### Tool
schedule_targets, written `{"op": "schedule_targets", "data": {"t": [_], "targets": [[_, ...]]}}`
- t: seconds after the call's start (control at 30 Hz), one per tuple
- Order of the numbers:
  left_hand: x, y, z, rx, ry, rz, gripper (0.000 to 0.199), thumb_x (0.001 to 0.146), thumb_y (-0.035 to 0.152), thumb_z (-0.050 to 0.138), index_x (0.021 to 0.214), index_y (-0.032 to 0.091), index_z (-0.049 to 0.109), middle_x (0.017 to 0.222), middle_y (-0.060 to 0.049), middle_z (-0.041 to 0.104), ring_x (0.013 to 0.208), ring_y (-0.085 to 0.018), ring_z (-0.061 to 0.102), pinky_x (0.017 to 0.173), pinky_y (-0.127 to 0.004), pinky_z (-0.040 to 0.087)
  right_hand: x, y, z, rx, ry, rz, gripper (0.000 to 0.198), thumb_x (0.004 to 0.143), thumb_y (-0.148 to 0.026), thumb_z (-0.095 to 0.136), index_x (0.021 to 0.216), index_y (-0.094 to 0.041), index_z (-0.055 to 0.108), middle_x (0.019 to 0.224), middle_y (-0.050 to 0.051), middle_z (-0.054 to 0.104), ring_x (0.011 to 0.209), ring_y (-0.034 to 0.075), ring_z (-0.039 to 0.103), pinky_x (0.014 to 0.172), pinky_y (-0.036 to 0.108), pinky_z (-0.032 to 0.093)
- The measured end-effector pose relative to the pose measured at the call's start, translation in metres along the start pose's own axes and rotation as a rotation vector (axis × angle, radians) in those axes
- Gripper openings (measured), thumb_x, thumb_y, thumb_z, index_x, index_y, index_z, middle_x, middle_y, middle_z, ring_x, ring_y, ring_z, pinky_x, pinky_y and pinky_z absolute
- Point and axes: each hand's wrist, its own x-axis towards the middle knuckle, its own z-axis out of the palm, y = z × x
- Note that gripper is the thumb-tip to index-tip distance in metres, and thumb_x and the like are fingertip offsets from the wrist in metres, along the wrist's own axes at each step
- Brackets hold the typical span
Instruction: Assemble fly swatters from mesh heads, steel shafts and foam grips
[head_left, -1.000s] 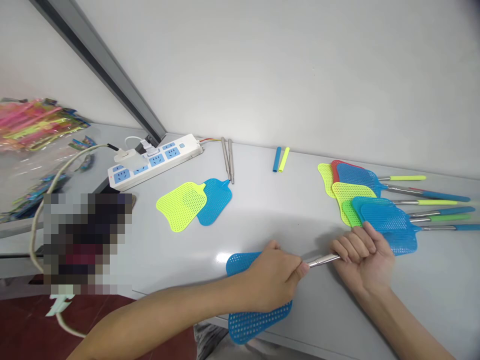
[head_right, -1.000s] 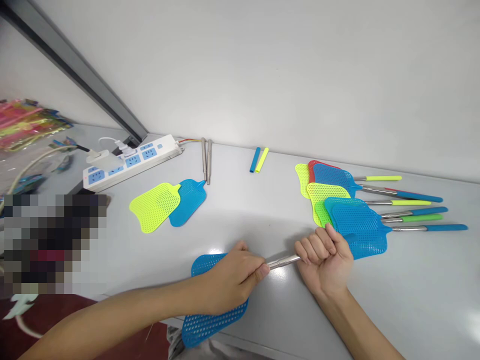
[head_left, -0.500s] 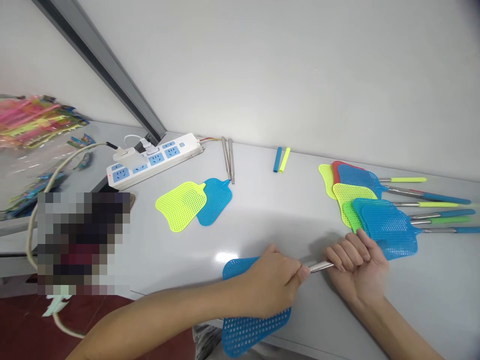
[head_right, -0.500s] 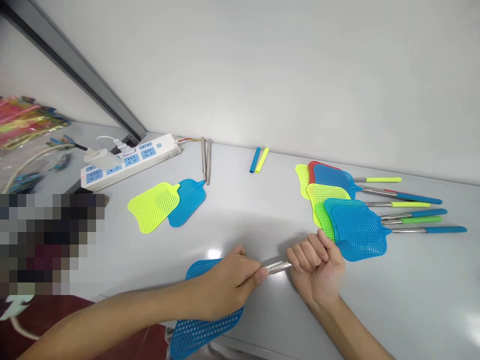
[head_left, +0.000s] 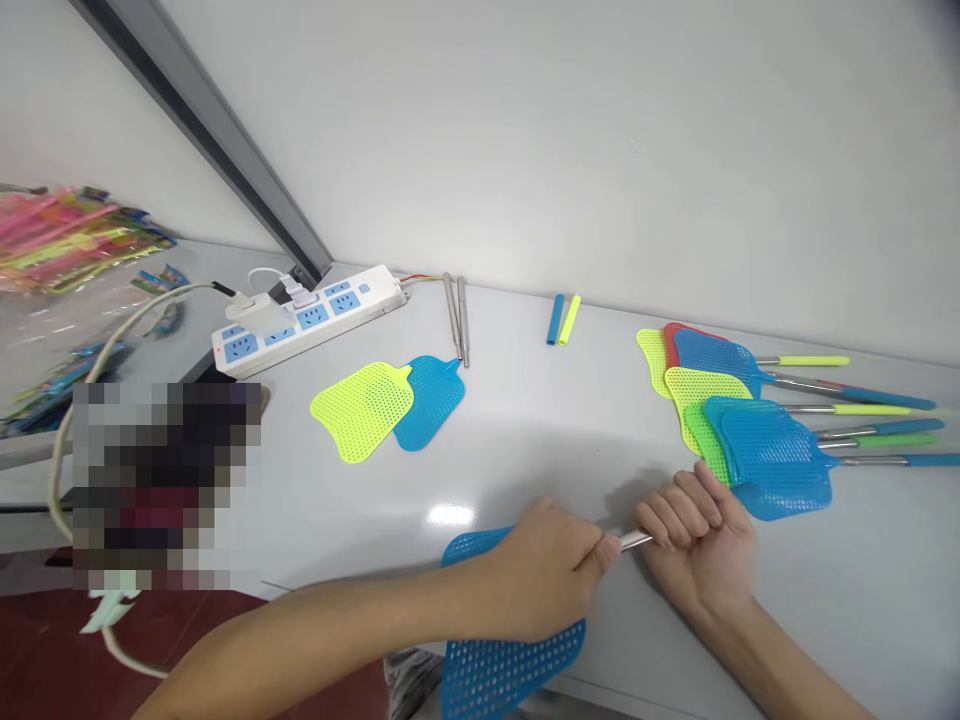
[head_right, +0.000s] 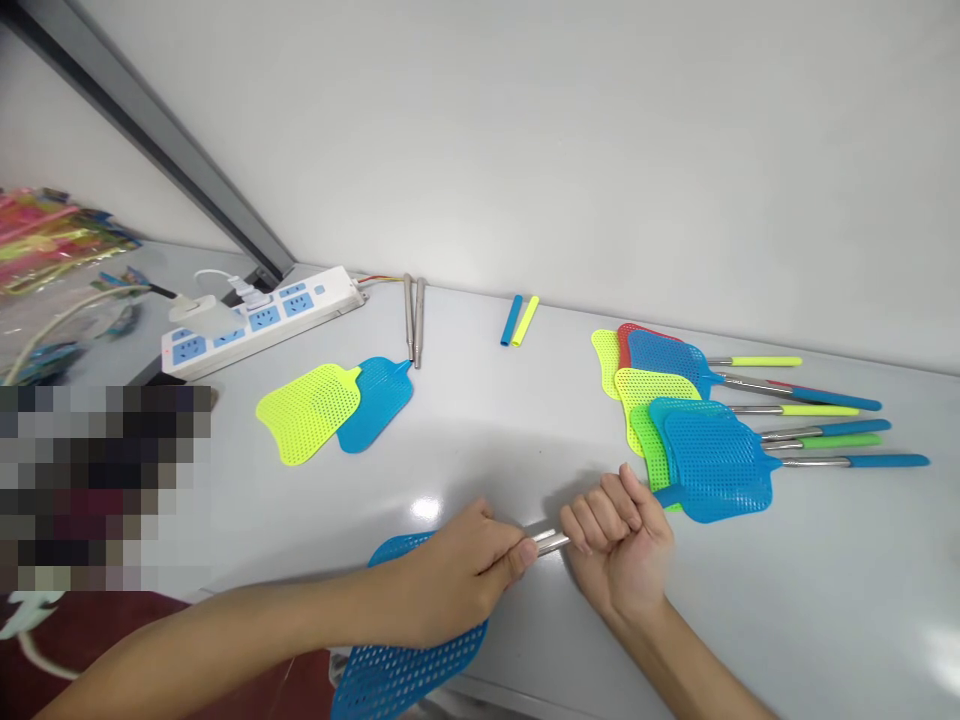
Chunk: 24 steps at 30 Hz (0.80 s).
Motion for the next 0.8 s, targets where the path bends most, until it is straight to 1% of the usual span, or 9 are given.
{"op": "schedule_targets", "data": {"t": [0.1,0.23,0.3,0.4,0.47,0.53,0.63,0.7,0.8], "targets": [[0.0,0.002,0.0,-0.012,0.026,0.013,0.038,0.089,0.028,0.021,0.055,0.016,0.031,0.049,0.003,0.04,0.058,-0.01,0.043,0.061,-0.025,0.032,-0.001,-0.005,0.006,-0.018,-0.01,-0.007,0.044,0.082,-0.027,0.041,0.047,-0.02,0.016,0.039,-0.009,0.007,0.033,0.008,0.008,0.032,0.023,0.022],[0.002,0.004,0.001,-0.004,0.085,0.066,0.037,0.09,0.028,0.018,0.058,0.016,0.031,0.048,0.006,0.033,0.046,-0.007,0.033,0.066,-0.025,0.032,-0.001,-0.017,0.017,-0.048,-0.071,-0.015,0.044,0.082,-0.028,0.041,0.046,-0.019,0.017,0.038,-0.008,0.006,0.033,0.008,0.008,0.033,0.024,0.021],[0.004,0.003,0.0,0.026,0.103,0.103,0.036,0.091,0.029,0.02,0.06,0.016,0.033,0.05,0.006,0.037,0.047,-0.006,0.034,0.068,-0.025,0.032,0.0,-0.02,0.019,-0.062,-0.078,-0.016,0.044,0.081,-0.028,0.041,0.045,-0.019,0.017,0.039,-0.008,0.007,0.033,0.008,0.009,0.033,0.024,0.021],[0.006,-0.002,-0.005,0.096,0.121,0.154,0.036,0.09,0.03,0.022,0.061,0.016,0.037,0.055,0.005,0.045,0.052,-0.007,0.04,0.069,-0.025,0.032,0.002,-0.02,0.017,-0.06,-0.033,-0.006,0.043,0.081,-0.026,0.042,0.047,-0.019,0.018,0.04,-0.008,0.007,0.034,0.008,0.01,0.034,0.023,0.023],[0.006,-0.004,-0.01,0.117,0.148,0.16,0.038,0.091,0.03,0.021,0.064,0.016,0.042,0.059,0.003,0.049,0.059,-0.009,0.045,0.071,-0.026,0.033,0.004,-0.021,0.015,-0.047,0.004,-0.012,0.042,0.081,-0.025,0.043,0.047,-0.019,0.018,0.041,-0.008,0.007,0.034,0.008,0.01,0.034,0.023,0.023],[0.006,-0.005,-0.015,0.103,0.203,0.14,0.04,0.091,0.03,0.018,0.071,0.016,0.049,0.068,0.0,0.055,0.071,-0.011,0.05,0.076,-0.027,0.033,0.005,-0.025,0.014,-0.036,0.033,-0.044,0.041,0.08,-0.024,0.043,0.048,-0.019,0.018,0.042,-0.008,0.007,0.034,0.008,0.01,0.034,0.022,0.024],[0.005,-0.008,-0.02,0.016,0.319,0.063,0.036,0.09,0.033,0.022,0.093,0.018,0.055,0.094,-0.004,0.058,0.095,-0.015,0.048,0.089,-0.031,0.028,0.007,-0.035,0.012,-0.017,0.06,-0.137,0.04,0.078,-0.02,0.044,0.05,-0.019,0.017,0.042,-0.008,0.008,0.034,0.009,0.01,0.033,0.022,0.025],[0.006,-0.012,-0.019,-0.078,0.401,-0.022,0.035,0.089,0.037,0.027,0.109,0.02,0.051,0.111,-0.005,0.054,0.108,-0.017,0.041,0.096,-0.033,0.024,0.009,-0.043,0.011,-0.004,0.068,-0.196,0.039,0.076,-0.018,0.044,0.051,-0.019,0.015,0.042,-0.008,0.008,0.034,0.009,0.01,0.033,0.022,0.025],[0.01,-0.021,-0.017,-0.275,0.514,-0.161,0.048,0.083,0.044,0.038,0.125,0.021,0.038,0.131,-0.006,0.039,0.123,-0.02,0.028,0.102,-0.034,0.017,0.011,-0.052,0.008,-0.028,0.051,-0.278,0.038,0.074,-0.015,0.043,0.053,-0.02,0.011,0.042,-0.007,0.008,0.035,0.009,0.01,0.033,0.023,0.026]]}}
